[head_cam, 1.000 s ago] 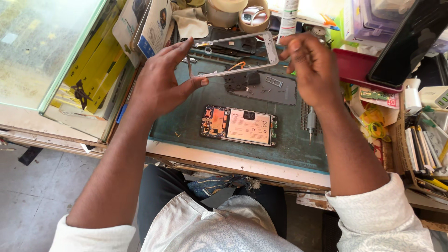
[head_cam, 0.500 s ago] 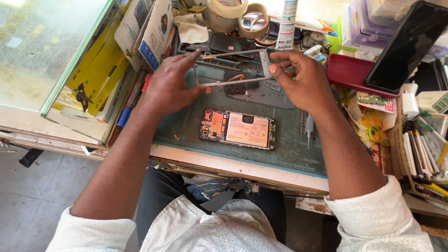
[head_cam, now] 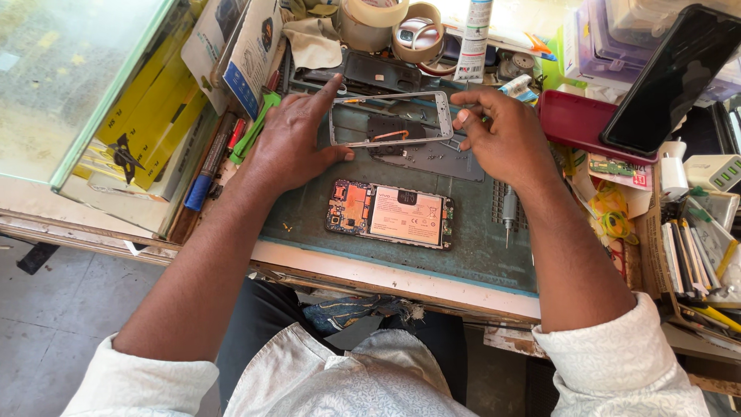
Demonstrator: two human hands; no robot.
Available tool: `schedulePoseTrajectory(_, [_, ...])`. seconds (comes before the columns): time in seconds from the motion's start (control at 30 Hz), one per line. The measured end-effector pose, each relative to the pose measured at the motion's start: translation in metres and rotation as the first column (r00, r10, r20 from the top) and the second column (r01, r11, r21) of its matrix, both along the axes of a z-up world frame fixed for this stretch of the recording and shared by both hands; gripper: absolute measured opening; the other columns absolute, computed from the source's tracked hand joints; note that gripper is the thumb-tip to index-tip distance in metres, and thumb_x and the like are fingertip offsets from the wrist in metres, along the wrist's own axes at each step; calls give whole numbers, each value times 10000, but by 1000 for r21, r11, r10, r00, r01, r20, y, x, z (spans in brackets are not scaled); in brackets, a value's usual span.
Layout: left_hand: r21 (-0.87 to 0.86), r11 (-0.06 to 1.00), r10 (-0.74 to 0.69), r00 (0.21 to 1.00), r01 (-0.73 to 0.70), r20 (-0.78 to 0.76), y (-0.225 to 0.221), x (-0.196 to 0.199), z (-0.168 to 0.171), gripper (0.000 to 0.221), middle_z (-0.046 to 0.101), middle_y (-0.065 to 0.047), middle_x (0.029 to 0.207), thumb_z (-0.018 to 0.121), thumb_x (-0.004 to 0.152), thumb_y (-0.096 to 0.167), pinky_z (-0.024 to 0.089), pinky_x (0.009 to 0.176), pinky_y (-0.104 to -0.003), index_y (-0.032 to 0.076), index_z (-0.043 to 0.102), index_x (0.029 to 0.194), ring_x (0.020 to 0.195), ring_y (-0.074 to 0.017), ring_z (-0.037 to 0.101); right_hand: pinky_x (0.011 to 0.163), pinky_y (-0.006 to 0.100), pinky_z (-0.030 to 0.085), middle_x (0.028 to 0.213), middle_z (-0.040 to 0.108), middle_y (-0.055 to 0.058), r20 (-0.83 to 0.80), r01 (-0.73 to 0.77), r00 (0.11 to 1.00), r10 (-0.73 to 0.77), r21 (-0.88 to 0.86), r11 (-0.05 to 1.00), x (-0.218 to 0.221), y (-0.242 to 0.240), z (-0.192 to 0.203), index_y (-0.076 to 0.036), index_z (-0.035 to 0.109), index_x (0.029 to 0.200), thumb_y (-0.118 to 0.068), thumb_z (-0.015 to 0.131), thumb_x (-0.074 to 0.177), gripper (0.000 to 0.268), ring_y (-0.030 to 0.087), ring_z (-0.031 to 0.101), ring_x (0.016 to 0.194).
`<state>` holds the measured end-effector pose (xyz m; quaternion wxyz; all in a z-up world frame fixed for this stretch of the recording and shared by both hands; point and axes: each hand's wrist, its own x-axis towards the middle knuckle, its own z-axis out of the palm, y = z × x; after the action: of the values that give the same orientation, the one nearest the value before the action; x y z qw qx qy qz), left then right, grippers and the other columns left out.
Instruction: The person removes the back cover and internal components of a smartphone, then connects a charging cable to the motherboard. The device powers on and displays the brand logo, indicating successful reconnection.
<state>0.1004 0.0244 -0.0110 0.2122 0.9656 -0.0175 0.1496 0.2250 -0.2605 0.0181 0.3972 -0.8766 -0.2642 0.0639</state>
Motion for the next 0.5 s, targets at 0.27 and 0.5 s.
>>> schedulePoseTrajectory(0.27, [41,999,7,1000,-6,-24,-2,-2,-4,1025,559,-164,1465,867,792,429,284,1138,-556,142,300,1595,1440,-358,397,681,316,589,1024,774,57,18,16,1000,-14,-115,993,-6,3,4,-96,645,1325,-122,575,1019,315,139,760,779])
schedulePoseTrajectory(0.5, [30,999,-15,999,16,-41,-1,-2,-9,966,534,-170,1503,820,841,409,268,1169,-554,113,299,1598,1487,-364,349,692,313,595,1009,781,54,-38,42,998,-48,-152,988,-8,5,8,-108,632,1336,-136,547,1031,318,128,753,777])
